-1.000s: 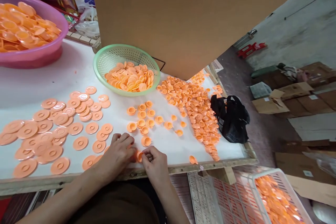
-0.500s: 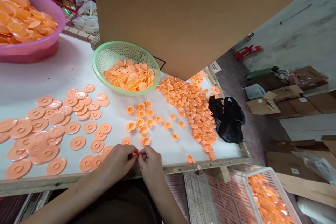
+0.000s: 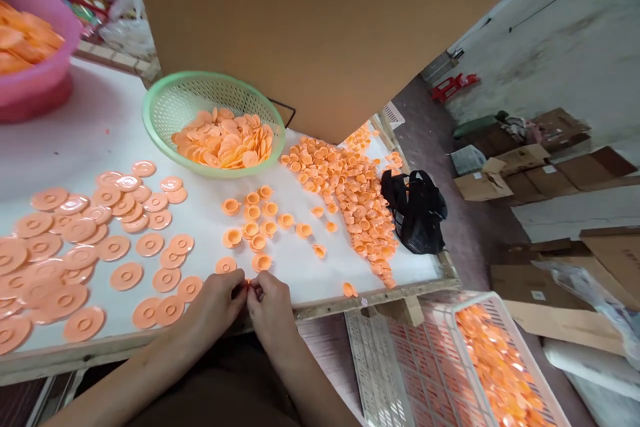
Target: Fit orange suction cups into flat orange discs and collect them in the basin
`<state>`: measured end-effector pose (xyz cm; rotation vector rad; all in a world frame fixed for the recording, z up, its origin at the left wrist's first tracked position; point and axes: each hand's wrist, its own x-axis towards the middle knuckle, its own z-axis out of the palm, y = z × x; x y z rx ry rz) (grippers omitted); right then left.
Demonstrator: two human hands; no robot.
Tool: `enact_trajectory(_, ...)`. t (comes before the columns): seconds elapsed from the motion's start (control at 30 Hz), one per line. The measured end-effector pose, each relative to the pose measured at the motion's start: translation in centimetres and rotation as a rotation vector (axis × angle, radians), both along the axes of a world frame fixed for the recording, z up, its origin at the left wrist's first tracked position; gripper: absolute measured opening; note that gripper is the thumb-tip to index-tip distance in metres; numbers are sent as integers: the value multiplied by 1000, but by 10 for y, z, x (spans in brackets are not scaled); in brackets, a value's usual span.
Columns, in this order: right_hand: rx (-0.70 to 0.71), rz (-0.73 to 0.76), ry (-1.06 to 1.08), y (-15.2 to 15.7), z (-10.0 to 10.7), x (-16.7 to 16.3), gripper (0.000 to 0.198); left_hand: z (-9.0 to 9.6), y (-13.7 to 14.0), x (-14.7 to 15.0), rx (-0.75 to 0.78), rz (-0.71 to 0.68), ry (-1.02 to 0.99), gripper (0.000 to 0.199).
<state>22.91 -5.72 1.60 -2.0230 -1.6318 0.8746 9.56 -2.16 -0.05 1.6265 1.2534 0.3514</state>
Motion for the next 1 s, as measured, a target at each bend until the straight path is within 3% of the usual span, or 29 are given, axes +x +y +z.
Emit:
enact_trajectory(0.1,-9,17,109,2,0,4,11,2,0,0,20,10,20,19)
enact_trajectory(0.3,72,-11,95,-1,-3,-3,10,-3,-5,0,69,43,-47,21)
enact_trajectory(0.47,-61,-39,310,5,5,24,10,1,-1,-13,81,3,-54,28)
enact_trajectory(0.53,18,-147,251,11,14,54,20,1,3,-27,156,44,-47,31)
enact_trajectory(0.63,286,-319,-74,25,22,103,28,-3,11,-47,322,104,69,28)
enact_trajectory(0.77,281,-292,-220,40,22,136,29,-5,18,-54,443,-44,254,20)
enact_trajectory(0.9,163,-328,-13,32,25,106,27,-3,12,-49,439,-91,286,19)
enact_trajectory(1.0,142,-191,134,24,31,59,19,-2,7,-46,426,-78,295,19)
